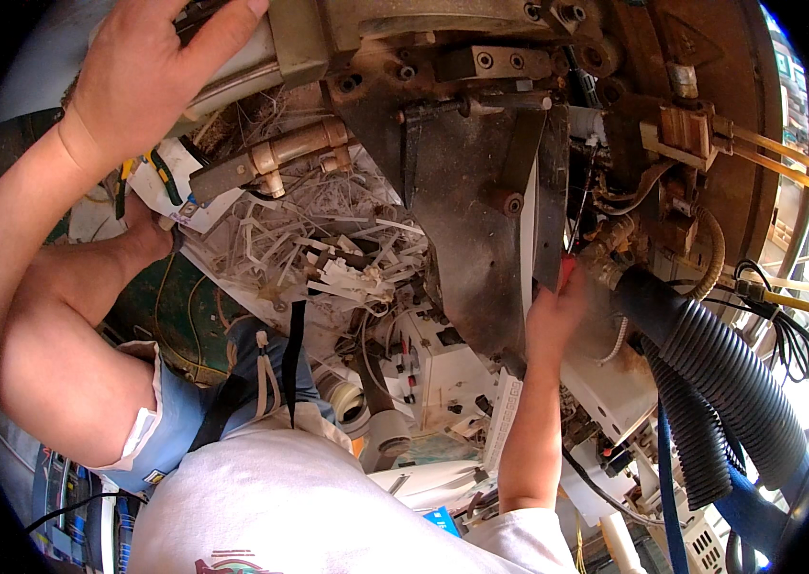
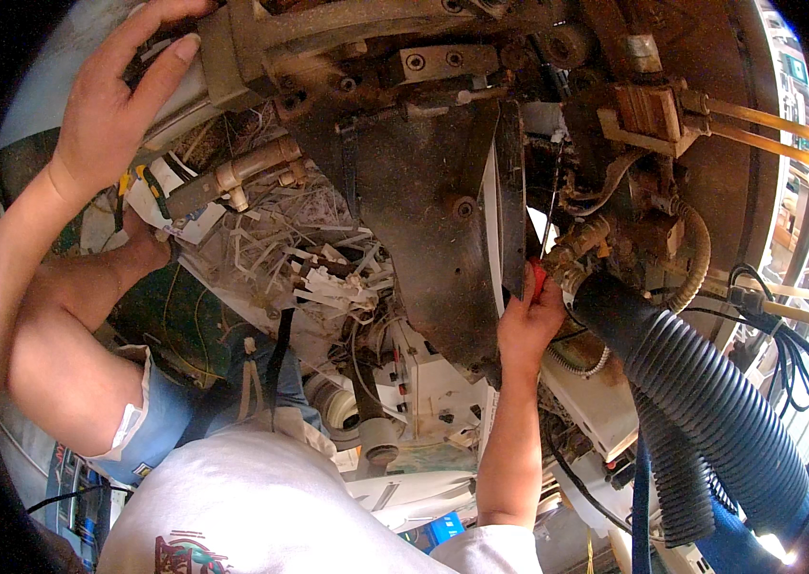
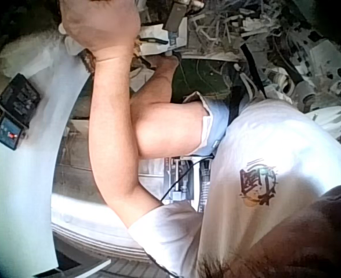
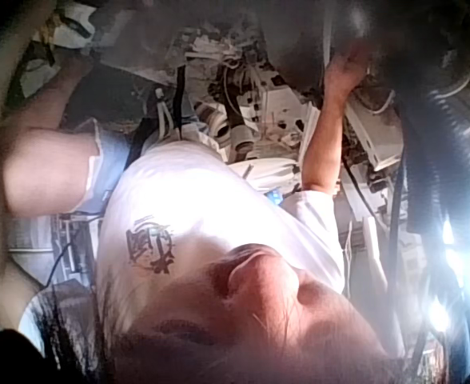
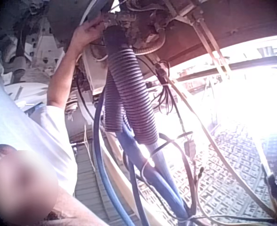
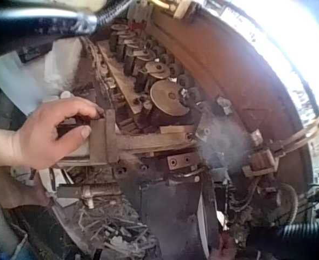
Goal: The person is working on the internal components of a large machine, likely a paper shredder, using a screwdriver. They repeatedly insert the tool into a specific area to adjust or tighten a screw while holding the surrounding metal housing with their other hand.
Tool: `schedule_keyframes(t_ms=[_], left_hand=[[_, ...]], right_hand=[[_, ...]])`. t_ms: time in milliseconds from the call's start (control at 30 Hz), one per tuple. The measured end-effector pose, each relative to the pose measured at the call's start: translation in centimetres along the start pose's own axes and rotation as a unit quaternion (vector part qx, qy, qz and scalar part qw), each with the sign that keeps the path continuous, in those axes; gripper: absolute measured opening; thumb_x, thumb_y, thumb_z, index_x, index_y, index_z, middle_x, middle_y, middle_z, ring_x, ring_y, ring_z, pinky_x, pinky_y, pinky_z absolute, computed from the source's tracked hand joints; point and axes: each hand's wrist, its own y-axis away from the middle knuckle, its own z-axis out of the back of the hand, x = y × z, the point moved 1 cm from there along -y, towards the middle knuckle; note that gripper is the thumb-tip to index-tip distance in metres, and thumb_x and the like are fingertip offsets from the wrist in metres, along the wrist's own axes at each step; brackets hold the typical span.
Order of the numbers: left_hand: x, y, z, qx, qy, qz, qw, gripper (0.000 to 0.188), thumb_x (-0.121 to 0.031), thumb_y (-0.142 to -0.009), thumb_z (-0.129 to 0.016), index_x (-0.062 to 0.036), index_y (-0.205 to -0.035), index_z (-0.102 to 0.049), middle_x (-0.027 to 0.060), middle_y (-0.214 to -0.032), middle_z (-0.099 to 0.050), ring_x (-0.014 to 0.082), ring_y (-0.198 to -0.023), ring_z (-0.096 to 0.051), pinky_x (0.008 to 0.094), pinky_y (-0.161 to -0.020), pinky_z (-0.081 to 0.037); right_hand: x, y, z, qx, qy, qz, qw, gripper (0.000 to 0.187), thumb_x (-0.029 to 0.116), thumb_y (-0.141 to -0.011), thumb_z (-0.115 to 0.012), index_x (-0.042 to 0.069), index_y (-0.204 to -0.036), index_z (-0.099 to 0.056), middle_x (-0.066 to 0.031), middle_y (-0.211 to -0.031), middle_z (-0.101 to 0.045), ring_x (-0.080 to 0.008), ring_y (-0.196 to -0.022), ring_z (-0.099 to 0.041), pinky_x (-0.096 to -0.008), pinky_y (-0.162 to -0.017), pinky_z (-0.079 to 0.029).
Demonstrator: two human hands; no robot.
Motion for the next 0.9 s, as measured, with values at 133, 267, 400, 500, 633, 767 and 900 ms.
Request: schedule_keyframes(t_ms=[133,267,400,500,633,767,900], left_hand=[[0.4,0.2,-0.3,-0.004,-0.004,0.005,1.000,0.026,-0.016,-0.093,-0.062,0.0010,-0.113,-0.059,0.0186,-0.112,-0.065,0.0321,-0.099,-0.066,0.0404,-0.085,-0.053],[-1.4,-0.2,0.4,0.002,-0.022,0.000,1.000,0.026,-0.015,-0.093,-0.062,0.0008,-0.114,-0.059,0.0186,-0.113,-0.065,0.0322,-0.101,-0.066,0.0404,-0.087,-0.052],[-1.4,-0.2,0.5,0.002,-0.020,0.001,1.000,0.026,-0.015,-0.092,-0.062,0.0007,-0.113,-0.059,0.0185,-0.113,-0.065,0.0320,-0.101,-0.066,0.0403,-0.087,-0.052],[-1.4,-0.2,0.6,0.003,-0.018,0.001,1.000,0.026,-0.014,-0.092,-0.062,0.0007,-0.113,-0.059,0.0183,-0.113,-0.065,0.0318,-0.100,-0.066,0.0402,-0.087,-0.053],[-1.3,-0.3,0.6,0.004,-0.015,0.002,1.000,0.026,-0.013,-0.091,-0.063,0.0006,-0.113,-0.059,0.0182,-0.113,-0.065,0.0316,-0.100,-0.066,0.0400,-0.087,-0.053],[-1.3,-0.2,0.6,0.006,-0.012,0.003,1.000,0.026,-0.012,-0.091,-0.063,0.0006,-0.113,-0.059,0.0180,-0.113,-0.065,0.0313,-0.100,-0.066,0.0399,-0.086,-0.053],[-1.2,-0.2,0.6,0.008,-0.010,0.007,1.000,0.026,-0.012,-0.091,-0.063,0.0004,-0.113,-0.059,0.0178,-0.113,-0.065,0.0311,-0.100,-0.066,0.0397,-0.086,-0.053]], right_hand=[[0.1,-0.1,0.1,0.007,0.006,0.001,1.000,0.022,0.017,-0.099,-0.057,-0.003,-0.102,-0.066,-0.0109,-0.088,-0.068,-0.0177,-0.081,-0.062,-0.0321,-0.077,-0.049],[-0.6,0.1,0.2,0.002,0.020,-0.001,1.000,0.024,0.019,-0.099,-0.059,-0.004,-0.103,-0.065,-0.0116,-0.088,-0.068,-0.0177,-0.082,-0.062,-0.0322,-0.077,-0.049],[-0.7,0.2,0.1,-0.009,0.023,0.022,0.999,0.025,0.020,-0.099,-0.059,-0.004,-0.103,-0.065,-0.0127,-0.088,-0.067,-0.0181,-0.082,-0.062,-0.0329,-0.076,-0.049],[-0.6,0.0,0.1,-0.002,0.033,0.017,0.999,0.025,0.019,-0.099,-0.059,-0.005,-0.104,-0.065,-0.0137,-0.089,-0.067,-0.0189,-0.082,-0.062,-0.0334,-0.076,-0.049],[-1.3,0.1,0.1,-0.003,0.026,-0.016,1.000,0.025,0.018,-0.099,-0.059,-0.005,-0.105,-0.065,-0.0139,-0.090,-0.067,-0.0203,-0.081,-0.063,-0.0335,-0.076,-0.049],[-1.2,0.1,0.1,0.001,0.008,-0.016,1.000,0.025,0.018,-0.099,-0.058,-0.005,-0.106,-0.065,-0.0137,-0.091,-0.067,-0.0207,-0.082,-0.063,-0.0332,-0.077,-0.049],[-1.3,0.2,0.0,-0.007,0.020,-0.008,1.000,0.025,0.018,-0.100,-0.057,-0.005,-0.107,-0.065,-0.0136,-0.092,-0.067,-0.0201,-0.084,-0.062,-0.0323,-0.078,-0.049]])
